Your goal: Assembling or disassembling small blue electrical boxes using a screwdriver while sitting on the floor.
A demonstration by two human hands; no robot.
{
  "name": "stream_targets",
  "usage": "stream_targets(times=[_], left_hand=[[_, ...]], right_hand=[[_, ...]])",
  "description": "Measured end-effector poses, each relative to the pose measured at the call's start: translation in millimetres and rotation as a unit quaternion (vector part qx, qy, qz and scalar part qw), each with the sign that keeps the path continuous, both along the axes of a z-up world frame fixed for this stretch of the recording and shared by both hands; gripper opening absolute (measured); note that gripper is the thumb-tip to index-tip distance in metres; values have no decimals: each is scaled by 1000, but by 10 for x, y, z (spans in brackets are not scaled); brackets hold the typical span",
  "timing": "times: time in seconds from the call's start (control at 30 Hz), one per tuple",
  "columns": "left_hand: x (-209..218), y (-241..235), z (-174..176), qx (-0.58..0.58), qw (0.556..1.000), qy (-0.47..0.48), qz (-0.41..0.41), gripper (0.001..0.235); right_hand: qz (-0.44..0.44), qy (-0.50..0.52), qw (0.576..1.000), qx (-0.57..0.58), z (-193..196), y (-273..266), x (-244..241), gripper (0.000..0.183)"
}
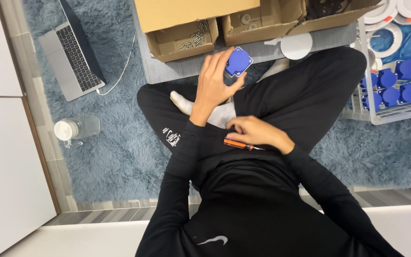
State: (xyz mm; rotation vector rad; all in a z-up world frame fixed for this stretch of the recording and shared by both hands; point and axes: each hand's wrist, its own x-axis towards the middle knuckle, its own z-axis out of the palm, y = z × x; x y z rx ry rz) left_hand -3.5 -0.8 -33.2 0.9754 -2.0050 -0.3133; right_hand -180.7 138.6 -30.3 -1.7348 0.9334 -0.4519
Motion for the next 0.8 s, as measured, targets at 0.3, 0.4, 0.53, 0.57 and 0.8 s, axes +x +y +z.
stream_targets(times=[0.3, 0.4, 0.53, 0.57, 0.8], left_hand=[[-28, 395, 240, 149, 975, 141, -82, 65], [-5, 537, 362, 181, 957, 169, -150, 65], [17, 666, 516, 200, 939, 184, -209, 60], [34, 695, 530, 198, 939, 180, -216, 59], [177, 850, 393, 309, 912, 158, -220, 95]], right_hand=[[-276, -227, 931, 79, -570, -218, -564, 30], [-303, -360, 872, 133, -504, -234, -532, 54], [-305, -382, 861, 143, -309, -206, -441, 73], [-314, -374, 864, 123, -314, -189, -418, 66], [-299, -361, 883, -19, -134, -113, -378, 59]])
